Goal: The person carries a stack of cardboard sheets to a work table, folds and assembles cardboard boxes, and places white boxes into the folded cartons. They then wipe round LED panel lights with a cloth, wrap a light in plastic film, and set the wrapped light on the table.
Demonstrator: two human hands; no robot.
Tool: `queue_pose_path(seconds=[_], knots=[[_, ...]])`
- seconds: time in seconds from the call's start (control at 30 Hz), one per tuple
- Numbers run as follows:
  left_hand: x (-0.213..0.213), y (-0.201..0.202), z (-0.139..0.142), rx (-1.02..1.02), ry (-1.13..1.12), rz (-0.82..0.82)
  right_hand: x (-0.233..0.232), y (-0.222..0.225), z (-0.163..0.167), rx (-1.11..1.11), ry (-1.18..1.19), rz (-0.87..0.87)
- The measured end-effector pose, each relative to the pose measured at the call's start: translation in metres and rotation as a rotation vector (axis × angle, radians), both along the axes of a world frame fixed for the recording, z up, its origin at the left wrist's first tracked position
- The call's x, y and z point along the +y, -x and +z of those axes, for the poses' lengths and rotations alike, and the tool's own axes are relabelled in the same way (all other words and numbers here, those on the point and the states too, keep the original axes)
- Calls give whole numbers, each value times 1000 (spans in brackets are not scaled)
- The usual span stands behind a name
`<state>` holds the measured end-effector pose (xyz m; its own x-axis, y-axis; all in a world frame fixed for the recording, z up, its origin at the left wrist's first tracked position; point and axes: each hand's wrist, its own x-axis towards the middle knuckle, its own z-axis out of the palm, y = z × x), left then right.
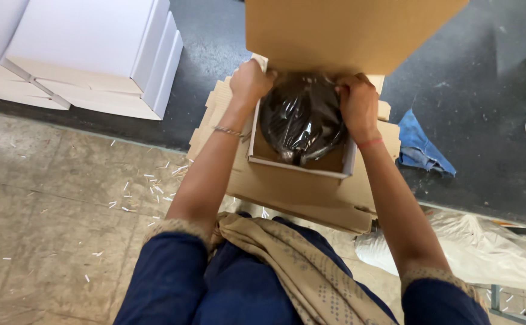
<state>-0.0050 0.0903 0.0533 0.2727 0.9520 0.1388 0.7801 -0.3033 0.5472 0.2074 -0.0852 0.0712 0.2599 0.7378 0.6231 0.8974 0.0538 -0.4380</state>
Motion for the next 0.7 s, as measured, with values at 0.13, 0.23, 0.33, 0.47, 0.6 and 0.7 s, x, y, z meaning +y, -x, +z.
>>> queue_pose_path(seconds=[0.13, 0.23, 0.33, 0.47, 0.6, 0.7], knots=[[24, 34, 19, -228, -2, 29, -24, -16, 25, 133, -174, -243], [49, 39, 42, -641, -417, -336, -30, -46, 47, 317, -398, -229], [66, 27, 67, -504, -271, -363, -20, -76, 65, 209, -289, -59], [54, -3, 72, -548, -513, -302, -9, -83, 74, 150, -190, -32], [23, -19, 75, -448, -694, -114, -9, -45, 76, 240, -71, -139], [6, 2, 85, -463, -345, -332, -31, -20, 85, 322, 44, -47]])
